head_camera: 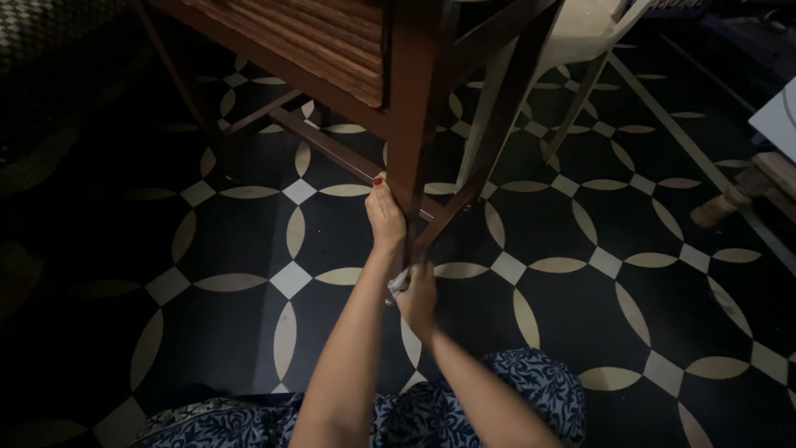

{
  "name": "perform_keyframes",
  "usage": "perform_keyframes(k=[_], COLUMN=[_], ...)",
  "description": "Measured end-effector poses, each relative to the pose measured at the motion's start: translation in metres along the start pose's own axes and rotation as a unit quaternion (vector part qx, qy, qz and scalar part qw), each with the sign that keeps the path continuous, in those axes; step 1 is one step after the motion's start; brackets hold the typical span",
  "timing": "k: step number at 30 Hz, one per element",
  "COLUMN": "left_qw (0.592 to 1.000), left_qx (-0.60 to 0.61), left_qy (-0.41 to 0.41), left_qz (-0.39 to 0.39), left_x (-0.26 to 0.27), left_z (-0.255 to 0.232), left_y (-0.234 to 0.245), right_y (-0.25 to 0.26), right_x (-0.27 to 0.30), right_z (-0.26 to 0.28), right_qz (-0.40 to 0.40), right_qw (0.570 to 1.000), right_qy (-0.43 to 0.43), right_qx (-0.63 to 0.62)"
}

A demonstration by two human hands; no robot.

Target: The person sits on the floor and wipes the legs and drawer of a wooden table using a cloth. They clean each leg individually and then wipe the drawer front and handle.

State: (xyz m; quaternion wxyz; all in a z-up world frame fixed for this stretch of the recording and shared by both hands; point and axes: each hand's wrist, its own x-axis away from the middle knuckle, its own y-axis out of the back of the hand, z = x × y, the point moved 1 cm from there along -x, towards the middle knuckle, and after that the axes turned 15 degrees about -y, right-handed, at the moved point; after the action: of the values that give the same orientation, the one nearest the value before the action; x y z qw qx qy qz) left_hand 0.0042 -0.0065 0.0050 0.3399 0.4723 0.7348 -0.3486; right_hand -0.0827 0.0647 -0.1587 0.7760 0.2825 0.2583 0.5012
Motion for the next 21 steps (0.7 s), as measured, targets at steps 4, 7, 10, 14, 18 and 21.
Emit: perform_keyframes(k=[4,7,10,14,18,21], left_qw=[1.0,1.0,1.0,1.0,1.0,0.999], left_qx=[0.005,0.007,0.005,-0.009,0.006,0.031], left_qy=[0.003,0.001,0.004,0.016,0.011,0.025], left_qz=[0.003,0.001,-0.001,0.002,0.012,0.012], left_x=[-0.002,-0.003,-0.003,-0.001,-0.002,-0.001], left_z=[-0.001,-0.002,-0.003,-0.001,0.0,-0.002], left_y=[0.0,0.0,-0.002,0.001,0.0,0.002], right_y=[-0.041,-0.074,-0.085,-0.083,-0.045,0.031], right_x=[-0.002,-0.011,-0.025,-0.039,-0.04,-0.019], right_z=[-0.032,-0.066,-0.069,-0.063,-0.027,0.034], right_qz=[0.041,0.14,0.175,0.205,0.177,0.134], right_qw=[0.993,0.952,0.883,0.813,0.839,0.876], right_qy=[-0.109,-0.25,-0.334,-0.329,-0.269,-0.202], right_qx=[-0.024,-0.111,-0.28,-0.435,-0.438,-0.416])
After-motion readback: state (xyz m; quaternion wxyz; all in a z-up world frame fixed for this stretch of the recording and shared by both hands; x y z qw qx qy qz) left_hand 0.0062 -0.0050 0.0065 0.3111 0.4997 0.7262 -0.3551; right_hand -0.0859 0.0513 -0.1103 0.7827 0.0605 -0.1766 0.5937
